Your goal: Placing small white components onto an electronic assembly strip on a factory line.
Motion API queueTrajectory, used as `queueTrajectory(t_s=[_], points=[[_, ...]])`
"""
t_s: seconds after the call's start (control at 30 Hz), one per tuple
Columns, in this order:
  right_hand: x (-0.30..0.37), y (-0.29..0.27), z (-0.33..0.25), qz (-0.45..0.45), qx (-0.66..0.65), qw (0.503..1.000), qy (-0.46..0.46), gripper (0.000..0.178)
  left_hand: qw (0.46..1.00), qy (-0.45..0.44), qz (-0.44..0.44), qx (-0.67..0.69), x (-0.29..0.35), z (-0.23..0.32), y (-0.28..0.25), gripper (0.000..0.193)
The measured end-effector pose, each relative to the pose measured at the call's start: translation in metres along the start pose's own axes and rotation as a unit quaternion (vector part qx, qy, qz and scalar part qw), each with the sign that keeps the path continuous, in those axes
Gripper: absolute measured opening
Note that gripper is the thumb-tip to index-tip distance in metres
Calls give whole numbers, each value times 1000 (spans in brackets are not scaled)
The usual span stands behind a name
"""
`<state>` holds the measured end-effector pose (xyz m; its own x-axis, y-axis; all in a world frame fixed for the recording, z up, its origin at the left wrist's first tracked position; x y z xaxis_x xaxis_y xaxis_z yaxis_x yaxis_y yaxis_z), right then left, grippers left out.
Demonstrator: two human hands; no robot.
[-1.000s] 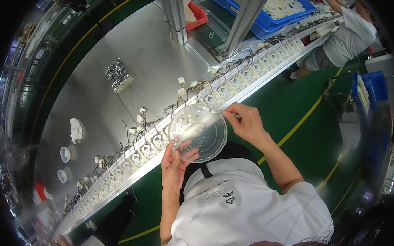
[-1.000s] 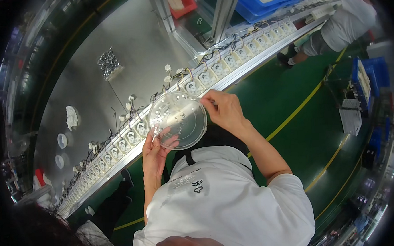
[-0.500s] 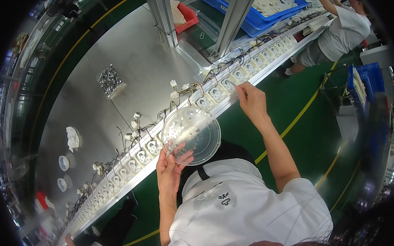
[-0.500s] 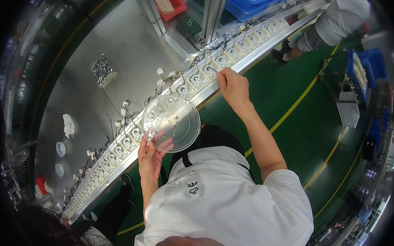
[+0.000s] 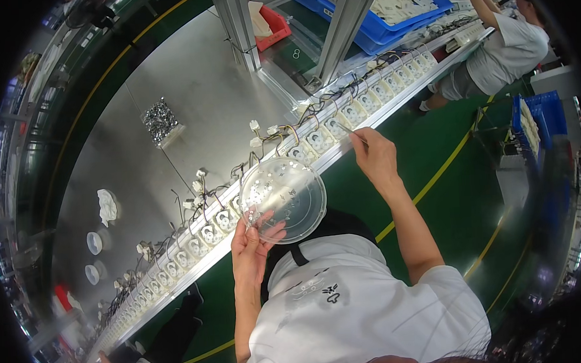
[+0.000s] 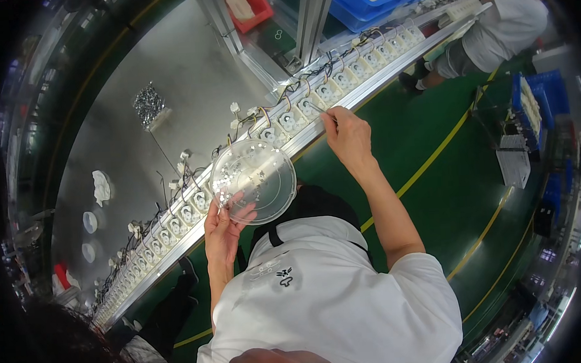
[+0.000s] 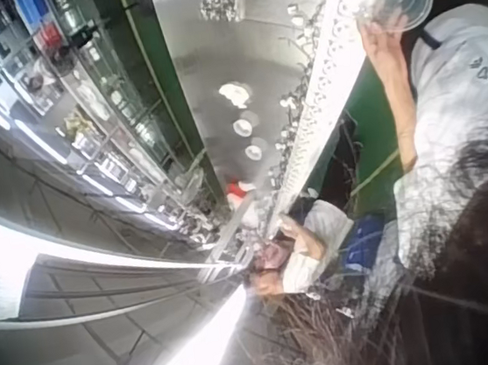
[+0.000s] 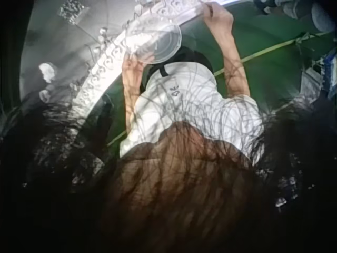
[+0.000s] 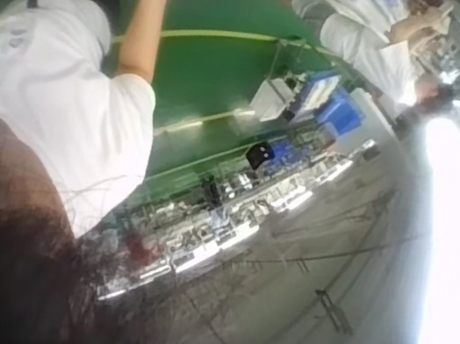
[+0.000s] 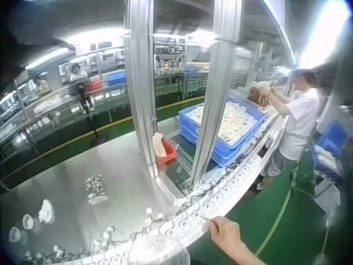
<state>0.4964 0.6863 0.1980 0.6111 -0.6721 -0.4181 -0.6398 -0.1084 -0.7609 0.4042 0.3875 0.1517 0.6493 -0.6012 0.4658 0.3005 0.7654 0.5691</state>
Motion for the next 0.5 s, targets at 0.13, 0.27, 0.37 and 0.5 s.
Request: queueTrajectory(t_s=[0.13, 0.27, 0.37, 0.5], points=[[6, -15, -22, -20, -72, 997, 33, 13, 1000, -9, -4, -2, -2, -3, 1, 47], [23, -13, -55, -105, -153, 983, 10, 13, 1000, -17, -15, -6, -2, -2, 7, 47], [30, -9, -65, -125, -166, 978, -19, 13, 999, -15, -22, -17, -2, -2, 11, 46], [35, -2, -69, -149, -156, 976, -24, 12, 999, -19, -24, -12, -1, -2, 11, 46]])
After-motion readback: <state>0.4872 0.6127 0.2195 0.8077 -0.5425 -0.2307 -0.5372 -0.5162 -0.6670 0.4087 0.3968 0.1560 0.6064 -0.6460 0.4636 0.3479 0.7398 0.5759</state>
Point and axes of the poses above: each hand's wrist, its own x-axis away from the middle knuckle, its own y-axis out of the palm, z = x × y, the point moved 5 cm from there along -x, towards the middle knuckle, and after that the axes turned 6 degrees about z, right-handed, at the moved point
